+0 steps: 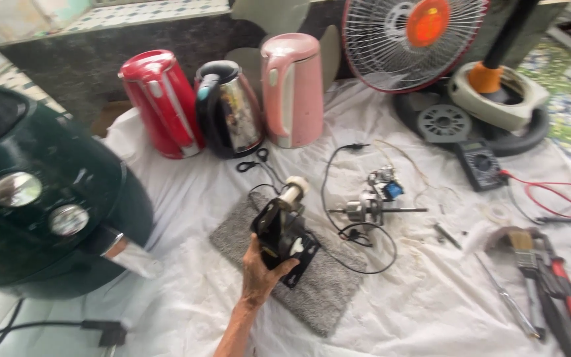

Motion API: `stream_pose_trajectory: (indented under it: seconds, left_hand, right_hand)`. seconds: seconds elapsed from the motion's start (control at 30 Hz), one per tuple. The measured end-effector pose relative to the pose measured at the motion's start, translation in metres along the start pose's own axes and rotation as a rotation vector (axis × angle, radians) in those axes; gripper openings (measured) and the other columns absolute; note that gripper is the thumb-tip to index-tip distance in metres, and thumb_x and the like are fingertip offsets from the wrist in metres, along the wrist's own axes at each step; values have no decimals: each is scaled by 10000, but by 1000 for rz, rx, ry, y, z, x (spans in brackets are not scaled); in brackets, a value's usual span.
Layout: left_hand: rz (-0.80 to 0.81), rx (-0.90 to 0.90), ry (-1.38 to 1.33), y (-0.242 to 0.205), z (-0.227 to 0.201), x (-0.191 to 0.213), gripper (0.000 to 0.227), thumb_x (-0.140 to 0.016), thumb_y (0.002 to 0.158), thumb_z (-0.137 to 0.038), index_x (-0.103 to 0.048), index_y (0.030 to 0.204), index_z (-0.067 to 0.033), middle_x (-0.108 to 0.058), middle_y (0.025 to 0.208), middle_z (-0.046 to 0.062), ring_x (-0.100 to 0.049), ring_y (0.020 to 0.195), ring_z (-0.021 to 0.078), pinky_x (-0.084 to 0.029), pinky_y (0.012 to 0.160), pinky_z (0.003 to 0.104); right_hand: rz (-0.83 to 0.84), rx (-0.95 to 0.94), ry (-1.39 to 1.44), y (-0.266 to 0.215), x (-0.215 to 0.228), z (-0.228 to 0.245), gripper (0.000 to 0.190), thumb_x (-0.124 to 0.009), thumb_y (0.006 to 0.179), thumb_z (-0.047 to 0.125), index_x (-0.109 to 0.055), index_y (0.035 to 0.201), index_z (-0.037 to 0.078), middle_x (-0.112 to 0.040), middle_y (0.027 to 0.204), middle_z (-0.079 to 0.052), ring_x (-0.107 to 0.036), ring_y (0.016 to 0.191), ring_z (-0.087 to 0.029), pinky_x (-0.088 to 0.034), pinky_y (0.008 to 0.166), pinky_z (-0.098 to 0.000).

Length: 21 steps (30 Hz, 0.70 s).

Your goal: Inspecting, testing, and adjusting a motor assembly from an appliance using a multimeter and hand tools.

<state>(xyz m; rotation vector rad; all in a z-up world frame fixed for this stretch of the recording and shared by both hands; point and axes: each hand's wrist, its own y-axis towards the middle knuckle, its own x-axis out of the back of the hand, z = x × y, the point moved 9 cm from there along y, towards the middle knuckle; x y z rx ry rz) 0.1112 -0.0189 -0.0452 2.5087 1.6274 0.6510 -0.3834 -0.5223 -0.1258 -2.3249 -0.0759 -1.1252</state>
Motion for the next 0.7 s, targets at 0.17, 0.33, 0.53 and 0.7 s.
stream_pose_trajectory:
  seconds: [0.17, 0.33, 0.53, 0.7]
  left_hand:
    - [-75, -3, 103, -1, 25, 0, 898, -936, 574, -476, -601, 1296, -61, -743, 1031, 91, -707, 927, 242, -569, 854, 357]
    - [26, 47, 96, -3, 14, -9, 1074, -854, 594, -532, -435, 1490, -114, -743, 1170, 149, -729, 1078, 300, -615, 948, 440]
    - [15, 114, 158, 0, 47, -16, 1073, -859, 567, -521, -459, 1479, -119, -759, 1115, 149, -749, 1039, 302, -617, 949, 474]
    - [-5, 112, 189, 3, 40, -12, 1093, -862, 541, -521, -473, 1480, -119, -771, 1143, 147, -736, 1078, 309, -594, 952, 459]
  right_hand:
    - [-1000, 535, 1633, -276, 221, 43, 147, -646, 969, 46, -690, 1038, -77, -716, 959, -182, -684, 886, -198, -517, 1012, -281]
    - [-540, 286, 1422, -155, 196, 77, 197, -732, 914, 143, -818, 1090, 126, -829, 967, -14, -717, 718, -139, -579, 699, -260]
    - [-681, 364, 1075, -103, 206, 101, 182, -705, 908, 258, -818, 1017, 165, -829, 1027, 51, -761, 819, -144, -544, 820, -284]
    - [-681, 457, 928, -58, 217, 127, 198, -686, 921, 244, -785, 1056, 137, -821, 999, -42, -786, 816, -178, -601, 748, -315]
